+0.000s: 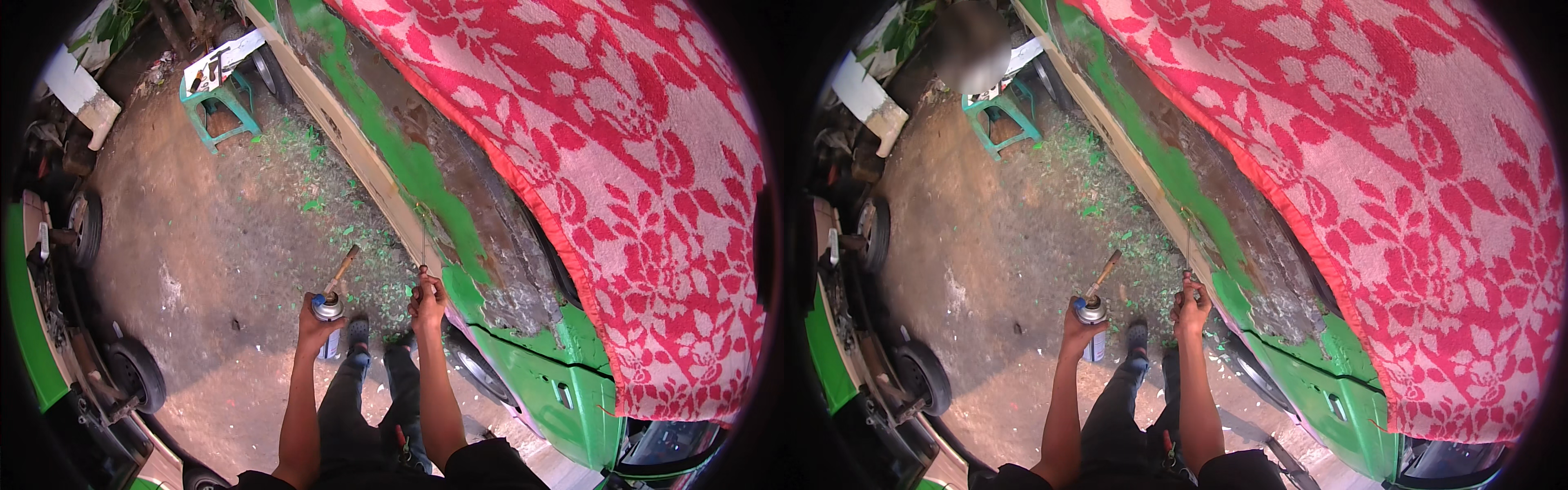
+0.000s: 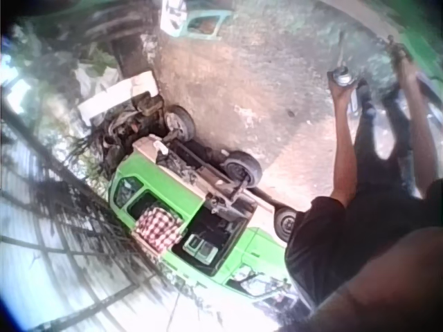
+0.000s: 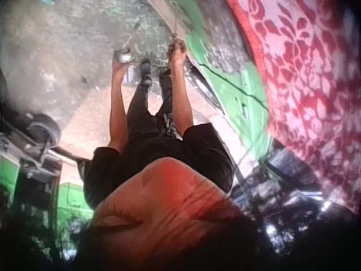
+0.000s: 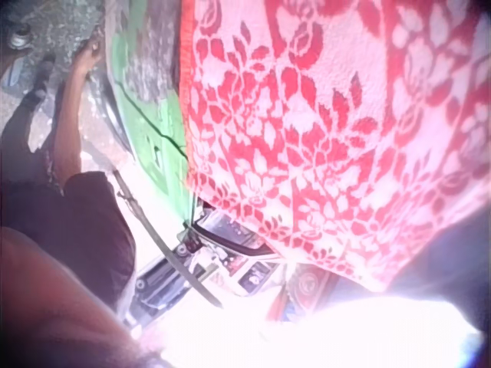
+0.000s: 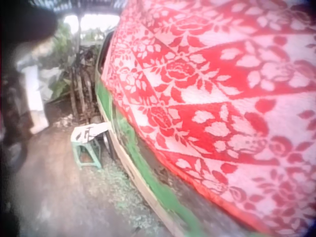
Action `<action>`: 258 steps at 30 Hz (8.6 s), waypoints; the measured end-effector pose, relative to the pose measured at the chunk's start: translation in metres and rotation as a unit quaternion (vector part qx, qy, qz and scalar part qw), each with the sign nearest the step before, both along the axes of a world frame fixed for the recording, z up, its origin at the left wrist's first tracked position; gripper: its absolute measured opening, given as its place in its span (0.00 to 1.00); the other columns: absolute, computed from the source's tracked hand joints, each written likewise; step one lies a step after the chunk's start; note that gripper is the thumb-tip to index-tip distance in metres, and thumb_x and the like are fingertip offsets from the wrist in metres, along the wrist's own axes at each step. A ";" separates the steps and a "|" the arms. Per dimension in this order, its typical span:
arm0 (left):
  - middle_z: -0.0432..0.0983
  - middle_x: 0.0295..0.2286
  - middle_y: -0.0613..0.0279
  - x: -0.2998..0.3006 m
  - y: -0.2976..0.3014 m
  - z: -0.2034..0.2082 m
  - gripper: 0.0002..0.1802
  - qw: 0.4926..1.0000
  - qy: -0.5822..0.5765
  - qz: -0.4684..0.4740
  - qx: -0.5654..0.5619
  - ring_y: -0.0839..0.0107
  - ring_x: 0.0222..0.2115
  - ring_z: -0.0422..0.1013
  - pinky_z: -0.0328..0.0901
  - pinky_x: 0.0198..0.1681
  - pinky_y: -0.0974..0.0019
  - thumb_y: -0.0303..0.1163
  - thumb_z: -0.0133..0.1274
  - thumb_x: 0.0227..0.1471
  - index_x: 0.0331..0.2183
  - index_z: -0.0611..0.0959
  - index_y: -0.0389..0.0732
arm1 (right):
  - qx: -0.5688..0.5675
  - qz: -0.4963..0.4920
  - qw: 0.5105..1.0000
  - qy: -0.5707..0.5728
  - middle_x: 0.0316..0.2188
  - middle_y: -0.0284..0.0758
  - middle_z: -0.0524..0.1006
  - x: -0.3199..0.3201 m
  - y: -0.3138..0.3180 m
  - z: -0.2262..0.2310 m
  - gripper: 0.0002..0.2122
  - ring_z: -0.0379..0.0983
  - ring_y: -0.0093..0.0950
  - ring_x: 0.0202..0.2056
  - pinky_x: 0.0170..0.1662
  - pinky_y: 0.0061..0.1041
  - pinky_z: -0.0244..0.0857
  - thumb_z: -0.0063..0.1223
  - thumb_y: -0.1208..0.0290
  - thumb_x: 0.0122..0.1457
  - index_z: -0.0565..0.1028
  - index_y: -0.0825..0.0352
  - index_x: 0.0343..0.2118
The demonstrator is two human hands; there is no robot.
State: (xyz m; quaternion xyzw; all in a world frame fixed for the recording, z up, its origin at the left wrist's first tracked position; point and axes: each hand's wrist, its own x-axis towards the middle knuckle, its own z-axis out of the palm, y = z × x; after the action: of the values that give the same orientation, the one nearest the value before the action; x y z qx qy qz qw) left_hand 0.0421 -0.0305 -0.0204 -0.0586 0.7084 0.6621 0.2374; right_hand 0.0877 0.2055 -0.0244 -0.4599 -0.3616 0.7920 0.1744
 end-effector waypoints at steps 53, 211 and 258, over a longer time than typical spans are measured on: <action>0.72 0.31 0.65 0.031 -0.005 0.002 0.32 0.999 -0.014 -0.039 0.005 0.77 0.33 0.70 0.66 0.39 0.70 0.21 0.69 0.28 0.36 0.67 0.42 | 0.014 -0.031 0.999 -0.005 0.24 0.26 0.70 0.012 -0.016 -0.015 0.07 0.56 0.14 0.12 0.11 0.15 0.43 0.55 0.67 0.61 0.69 0.57 0.28; 0.72 0.32 0.66 0.008 -0.028 0.035 0.35 0.994 -0.010 -0.099 0.046 0.76 0.35 0.70 0.67 0.39 0.69 0.21 0.71 0.27 0.37 0.67 0.42 | 0.491 0.216 0.823 -0.186 0.17 0.41 0.77 -0.009 0.023 0.068 0.05 0.73 0.26 0.19 0.26 0.30 0.66 0.52 0.74 0.59 0.72 0.69 0.33; 0.72 0.31 0.65 -0.056 0.011 -0.005 0.33 0.990 0.007 -0.126 0.055 0.75 0.34 0.71 0.66 0.39 0.67 0.21 0.71 0.28 0.36 0.68 0.41 | 0.638 0.607 0.316 -0.354 0.33 0.45 0.80 -0.156 0.069 0.157 0.09 0.80 0.40 0.37 0.39 0.35 0.75 0.47 0.77 0.55 0.79 0.68 0.34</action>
State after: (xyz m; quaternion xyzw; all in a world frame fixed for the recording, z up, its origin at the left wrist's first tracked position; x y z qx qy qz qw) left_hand -0.0141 -0.0194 -0.0250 0.0490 0.6740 0.6653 0.3172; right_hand -0.0684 0.2743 0.1325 -0.0949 -0.9603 -0.0372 -0.2598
